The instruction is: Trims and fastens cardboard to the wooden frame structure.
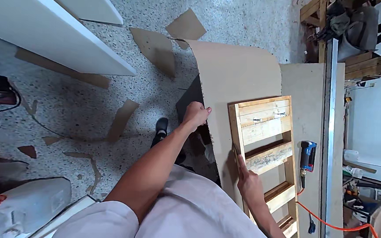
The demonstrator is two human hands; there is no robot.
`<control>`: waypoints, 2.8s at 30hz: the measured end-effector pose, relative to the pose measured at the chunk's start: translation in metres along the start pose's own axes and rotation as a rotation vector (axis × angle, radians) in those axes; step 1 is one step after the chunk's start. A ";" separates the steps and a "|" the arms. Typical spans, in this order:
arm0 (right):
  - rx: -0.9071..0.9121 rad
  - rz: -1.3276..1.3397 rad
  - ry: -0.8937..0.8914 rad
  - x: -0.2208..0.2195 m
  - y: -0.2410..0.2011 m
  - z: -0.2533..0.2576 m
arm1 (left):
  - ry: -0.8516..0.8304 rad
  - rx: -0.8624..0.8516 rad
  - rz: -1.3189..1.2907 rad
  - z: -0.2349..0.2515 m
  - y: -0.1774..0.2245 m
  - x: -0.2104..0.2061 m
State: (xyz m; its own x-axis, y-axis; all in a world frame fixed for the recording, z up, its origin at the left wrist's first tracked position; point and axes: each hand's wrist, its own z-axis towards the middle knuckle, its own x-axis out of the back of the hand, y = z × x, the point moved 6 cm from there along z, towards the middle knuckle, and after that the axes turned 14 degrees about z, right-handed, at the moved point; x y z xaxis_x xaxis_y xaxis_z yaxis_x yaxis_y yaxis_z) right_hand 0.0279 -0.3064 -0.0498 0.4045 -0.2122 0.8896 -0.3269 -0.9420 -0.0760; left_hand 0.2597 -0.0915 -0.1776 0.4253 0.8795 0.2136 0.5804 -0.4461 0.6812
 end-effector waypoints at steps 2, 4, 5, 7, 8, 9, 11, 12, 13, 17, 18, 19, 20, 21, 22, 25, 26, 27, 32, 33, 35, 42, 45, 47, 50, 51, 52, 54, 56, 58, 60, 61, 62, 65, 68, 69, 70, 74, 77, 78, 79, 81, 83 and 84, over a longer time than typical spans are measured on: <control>0.006 0.004 0.007 -0.007 0.013 -0.016 | 0.004 0.009 -0.008 -0.003 0.000 -0.001; 0.018 0.007 0.004 -0.008 0.020 -0.027 | -0.036 0.016 -0.014 -0.004 0.002 0.000; 0.039 0.023 0.021 -0.003 0.021 -0.032 | -0.080 0.020 -0.006 -0.004 0.004 0.001; 0.123 0.100 0.112 0.017 0.018 -0.038 | -0.179 0.030 0.021 -0.005 0.006 0.003; 0.170 0.142 0.173 0.031 0.010 -0.037 | -0.209 0.030 0.039 -0.004 0.009 0.005; 0.225 0.180 0.248 0.045 -0.001 -0.033 | -0.225 0.028 0.054 -0.003 0.011 0.006; 0.309 0.225 0.355 0.068 -0.028 -0.012 | -0.244 0.022 0.053 -0.002 0.012 0.006; 0.307 0.226 0.357 0.073 -0.040 0.006 | -0.242 0.018 0.053 -0.002 0.013 0.006; 0.283 0.217 0.325 0.074 -0.050 0.026 | -0.233 0.013 0.052 -0.002 0.013 0.005; 0.165 0.185 0.159 0.073 -0.086 0.075 | -0.186 0.000 0.074 -0.003 0.011 0.001; 0.129 0.182 0.124 0.071 -0.090 0.081 | -0.175 0.000 0.092 -0.002 0.010 0.001; 0.098 0.174 0.104 0.068 -0.094 0.088 | -0.171 0.003 0.111 -0.001 0.010 0.001; 0.069 0.162 0.086 0.066 -0.097 0.092 | -0.169 0.006 0.128 0.000 0.009 0.001; 0.047 0.145 0.072 0.065 -0.100 0.095 | -0.166 0.008 0.144 0.001 0.009 0.002; 0.034 0.124 0.063 0.065 -0.102 0.098 | -0.166 0.009 0.160 0.003 0.009 0.002; -0.013 0.033 -0.001 0.062 -0.097 0.112 | -0.142 0.001 0.188 0.007 0.009 0.003; -0.021 0.016 -0.026 0.060 -0.092 0.108 | -0.130 0.010 0.190 0.005 0.008 0.001; -0.025 -0.007 -0.043 0.060 -0.089 0.103 | -0.113 0.016 0.198 0.005 0.008 0.001; -0.046 -0.061 -0.074 0.048 -0.067 0.070 | -0.043 0.026 0.198 0.005 0.007 0.002; -0.043 -0.059 -0.061 0.044 -0.059 0.061 | -0.030 0.027 0.207 0.004 0.009 0.003; -0.020 -0.047 -0.031 0.031 -0.039 0.037 | -0.014 0.035 0.206 0.003 0.010 0.002; 0.024 0.160 0.121 -0.011 0.042 -0.064 | -0.042 0.080 0.059 -0.009 0.016 -0.005; 0.073 0.281 0.417 -0.008 0.063 -0.100 | -0.048 0.076 0.002 -0.027 0.033 -0.004; -0.003 0.341 0.580 -0.004 0.070 -0.116 | -0.051 0.070 -0.031 -0.039 0.043 -0.006; -0.151 0.413 0.760 -0.008 0.075 -0.127 | -0.037 0.049 -0.026 -0.048 0.051 -0.007; -0.183 0.441 0.801 -0.010 0.075 -0.130 | -0.030 0.035 -0.019 -0.048 0.051 -0.006; -0.207 0.471 0.835 -0.013 0.074 -0.133 | -0.019 0.016 -0.009 -0.046 0.047 -0.007; -0.252 0.526 0.873 -0.022 0.069 -0.140 | 0.000 -0.002 0.027 -0.036 0.035 -0.010; -0.276 0.579 0.888 -0.030 0.063 -0.142 | 0.046 0.008 0.063 -0.028 0.029 -0.013; -0.283 0.623 0.883 -0.034 0.060 -0.142 | 0.069 0.051 0.040 -0.033 0.038 -0.013; -0.282 0.663 0.865 -0.035 0.059 -0.140 | 0.069 0.058 0.010 -0.049 0.061 -0.011; -0.270 0.679 0.861 -0.034 0.057 -0.140 | 0.067 0.044 0.007 -0.056 0.070 -0.010; -0.257 0.695 0.849 -0.033 0.054 -0.140 | 0.077 0.027 0.019 -0.061 0.073 -0.009; -0.192 0.742 0.822 -0.018 0.051 -0.125 | 0.032 -0.032 0.048 -0.045 0.053 -0.007; -0.166 0.815 0.700 -0.006 0.040 -0.099 | -0.040 -0.062 -0.075 -0.012 0.025 0.012; -0.168 0.836 0.657 0.000 0.035 -0.091 | -0.048 -0.067 -0.159 -0.001 0.023 0.023; -0.167 0.854 0.619 0.009 0.028 -0.082 | -0.053 -0.064 -0.241 0.011 0.026 0.035; -0.140 1.037 0.506 0.056 -0.015 -0.031 | -0.063 -0.070 -0.397 0.068 0.068 0.082; -0.277 1.197 0.389 0.089 -0.057 0.021 | -0.186 -0.114 -0.353 0.102 0.097 0.097; -0.335 1.174 0.400 0.105 -0.066 0.043 | -0.218 -0.093 -0.322 0.113 0.104 0.099; -0.392 1.095 0.438 0.123 -0.071 0.066 | -0.234 -0.046 -0.303 0.124 0.108 0.102; -0.498 0.838 0.530 0.165 -0.071 0.117 | -0.277 0.071 -0.288 0.141 0.109 0.106; -0.582 0.662 0.546 0.199 -0.057 0.173 | -0.358 0.156 -0.302 0.146 0.107 0.111; -0.628 0.599 0.526 0.211 -0.042 0.204 | -0.402 0.177 -0.316 0.148 0.107 0.114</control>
State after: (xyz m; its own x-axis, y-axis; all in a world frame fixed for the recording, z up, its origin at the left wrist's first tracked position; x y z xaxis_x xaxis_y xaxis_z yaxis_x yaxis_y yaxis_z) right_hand 0.3017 -0.3645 0.0489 -0.3509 -0.3208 0.8797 -0.8037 -0.3789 -0.4588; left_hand 0.4734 -0.0636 -0.1837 0.4231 0.8579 -0.2915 0.8166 -0.2217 0.5330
